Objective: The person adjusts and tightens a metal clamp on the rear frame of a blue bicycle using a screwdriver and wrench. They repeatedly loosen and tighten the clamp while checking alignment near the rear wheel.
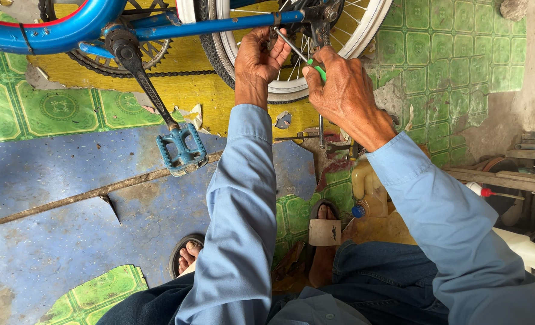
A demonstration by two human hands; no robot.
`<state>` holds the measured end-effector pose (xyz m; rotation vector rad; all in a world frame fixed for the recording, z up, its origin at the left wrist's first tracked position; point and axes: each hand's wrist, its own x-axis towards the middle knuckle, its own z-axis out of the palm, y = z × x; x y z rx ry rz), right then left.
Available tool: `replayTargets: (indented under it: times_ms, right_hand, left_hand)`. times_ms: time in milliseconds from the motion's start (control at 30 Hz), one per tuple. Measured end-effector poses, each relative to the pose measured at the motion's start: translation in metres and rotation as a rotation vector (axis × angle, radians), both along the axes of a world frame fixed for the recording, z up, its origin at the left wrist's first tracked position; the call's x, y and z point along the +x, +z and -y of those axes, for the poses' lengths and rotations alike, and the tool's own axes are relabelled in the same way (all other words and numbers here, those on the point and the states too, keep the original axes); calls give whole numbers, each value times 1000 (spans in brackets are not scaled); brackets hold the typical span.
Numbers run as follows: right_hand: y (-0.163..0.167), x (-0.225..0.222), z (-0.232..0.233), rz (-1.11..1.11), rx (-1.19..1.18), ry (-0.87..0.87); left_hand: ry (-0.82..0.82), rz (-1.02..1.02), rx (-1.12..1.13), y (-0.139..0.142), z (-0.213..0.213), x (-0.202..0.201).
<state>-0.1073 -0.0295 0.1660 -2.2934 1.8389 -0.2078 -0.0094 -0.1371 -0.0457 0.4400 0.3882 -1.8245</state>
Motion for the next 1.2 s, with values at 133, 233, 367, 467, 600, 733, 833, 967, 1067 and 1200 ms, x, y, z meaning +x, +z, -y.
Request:
replayTargets:
  times_ms: [133,233,367,467,600,733,833,967,1067,1200]
  right_hand:
    - [4,3,0,6,29,-28]
    - [6,5,0,-68,40,-18]
    - [-1,9,-1,-275,-53,117]
    - [-9,12,-2,-437,-54,193]
    - [-16,16,4,-353,27,120]
    - [-9,2,27,434,532,-411]
    - [-4,-17,35,905,726,-639]
    - [-16,-19,32,574,515,-513]
    - [-17,-14,26,68,57,-11]
    - [-16,-6,10,-202,2,82]
  left_hand:
    - [2,0,6,1,0,-1]
    - [-5,-3,-8,2,0,-1]
    - [8,-13,-3,1,-1,-1]
    - [-22,-31,12,1,1,0]
    - [-31,-4,-10,2,1,-1]
    - [-43,21,0,3,-1,1]
    - [-62,26,-29,3,-2,2]
    - [-84,16,-25,4,-2,3]
    - [-69,36,34,3,-3,0]
    - [-34,104,68,1,-4,-4]
